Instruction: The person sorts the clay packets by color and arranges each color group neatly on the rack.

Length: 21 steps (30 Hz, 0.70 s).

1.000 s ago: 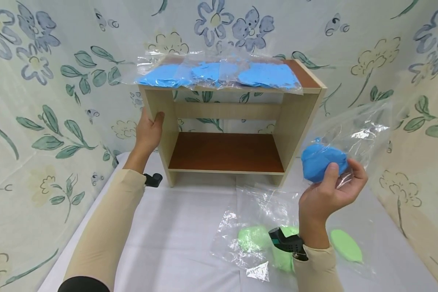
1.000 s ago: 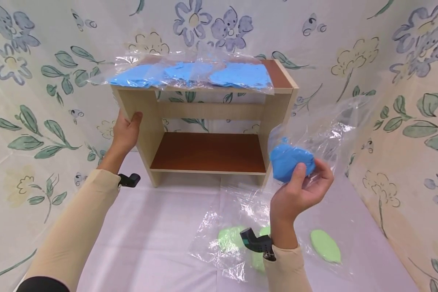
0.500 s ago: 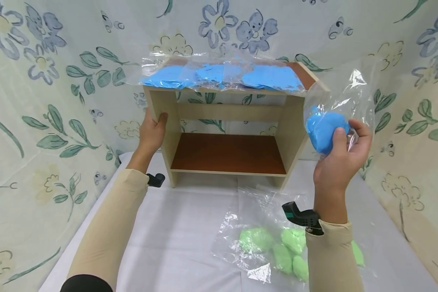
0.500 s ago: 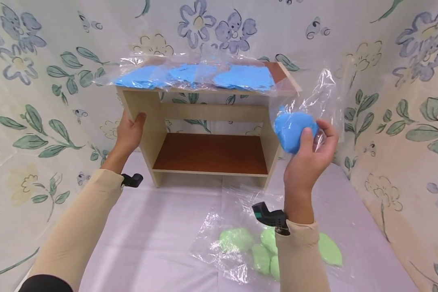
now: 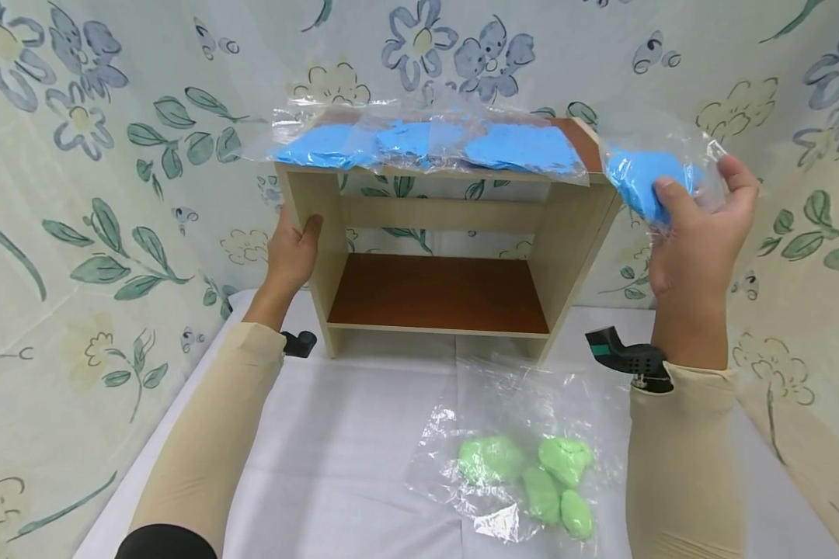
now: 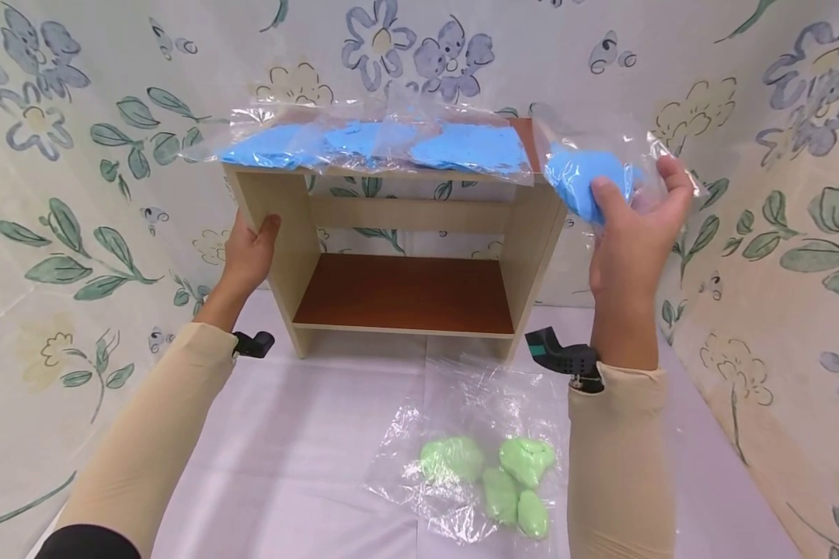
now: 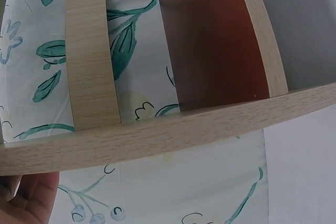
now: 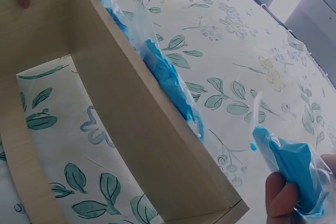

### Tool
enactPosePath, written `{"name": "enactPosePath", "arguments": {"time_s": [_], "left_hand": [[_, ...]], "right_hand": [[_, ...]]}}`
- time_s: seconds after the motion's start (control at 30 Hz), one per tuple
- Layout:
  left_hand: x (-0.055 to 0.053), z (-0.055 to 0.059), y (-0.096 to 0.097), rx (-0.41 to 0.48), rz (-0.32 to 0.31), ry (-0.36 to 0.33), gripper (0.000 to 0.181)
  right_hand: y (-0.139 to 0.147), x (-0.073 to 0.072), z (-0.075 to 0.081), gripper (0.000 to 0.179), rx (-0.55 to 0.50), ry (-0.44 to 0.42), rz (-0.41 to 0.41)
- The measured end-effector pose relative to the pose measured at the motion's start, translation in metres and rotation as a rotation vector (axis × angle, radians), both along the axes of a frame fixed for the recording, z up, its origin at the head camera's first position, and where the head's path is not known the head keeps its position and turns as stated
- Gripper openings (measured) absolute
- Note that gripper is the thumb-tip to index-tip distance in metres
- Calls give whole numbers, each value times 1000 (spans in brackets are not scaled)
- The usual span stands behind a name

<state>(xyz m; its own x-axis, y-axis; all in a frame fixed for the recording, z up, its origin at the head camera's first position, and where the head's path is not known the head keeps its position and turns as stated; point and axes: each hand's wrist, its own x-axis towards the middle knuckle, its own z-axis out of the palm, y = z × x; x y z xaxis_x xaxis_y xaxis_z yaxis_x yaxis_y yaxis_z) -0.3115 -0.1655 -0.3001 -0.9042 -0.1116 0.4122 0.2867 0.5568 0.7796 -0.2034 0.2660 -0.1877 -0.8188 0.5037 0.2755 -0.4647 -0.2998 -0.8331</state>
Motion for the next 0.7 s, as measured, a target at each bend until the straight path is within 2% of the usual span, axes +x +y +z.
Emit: {"name": "enactPosePath", "arguments": {"time_s": [0.1, 0.2, 0.33, 0.4, 0.47, 0.57, 0.63, 0.7], "left_hand": [[0, 1, 0, -1, 8, -1, 56], [1, 1, 1, 2, 9, -6, 56], [0, 1, 1, 11, 0, -12, 56], [0, 0, 0, 13, -2, -14, 56], [-1, 0, 0, 17, -1, -18, 56], [-1, -1, 1, 16, 1, -18, 56], [-1, -2, 2, 18, -6, -17, 56], [-1, -1, 3, 16, -13, -13, 56]], "right_hand": [[2, -3, 11, 49, 109, -134, 60], [0, -8, 19, 51, 231, -245, 89], [-2, -15, 28, 65, 355, -395, 38], [-2, -18, 31, 68, 366, -439, 7], [-3, -20, 32, 68, 327, -438, -24], [-3, -21, 29, 67, 172, -315, -34], [-2, -20, 25, 63, 111, -232, -8], [0, -19, 21, 56, 93, -170, 40]]}}
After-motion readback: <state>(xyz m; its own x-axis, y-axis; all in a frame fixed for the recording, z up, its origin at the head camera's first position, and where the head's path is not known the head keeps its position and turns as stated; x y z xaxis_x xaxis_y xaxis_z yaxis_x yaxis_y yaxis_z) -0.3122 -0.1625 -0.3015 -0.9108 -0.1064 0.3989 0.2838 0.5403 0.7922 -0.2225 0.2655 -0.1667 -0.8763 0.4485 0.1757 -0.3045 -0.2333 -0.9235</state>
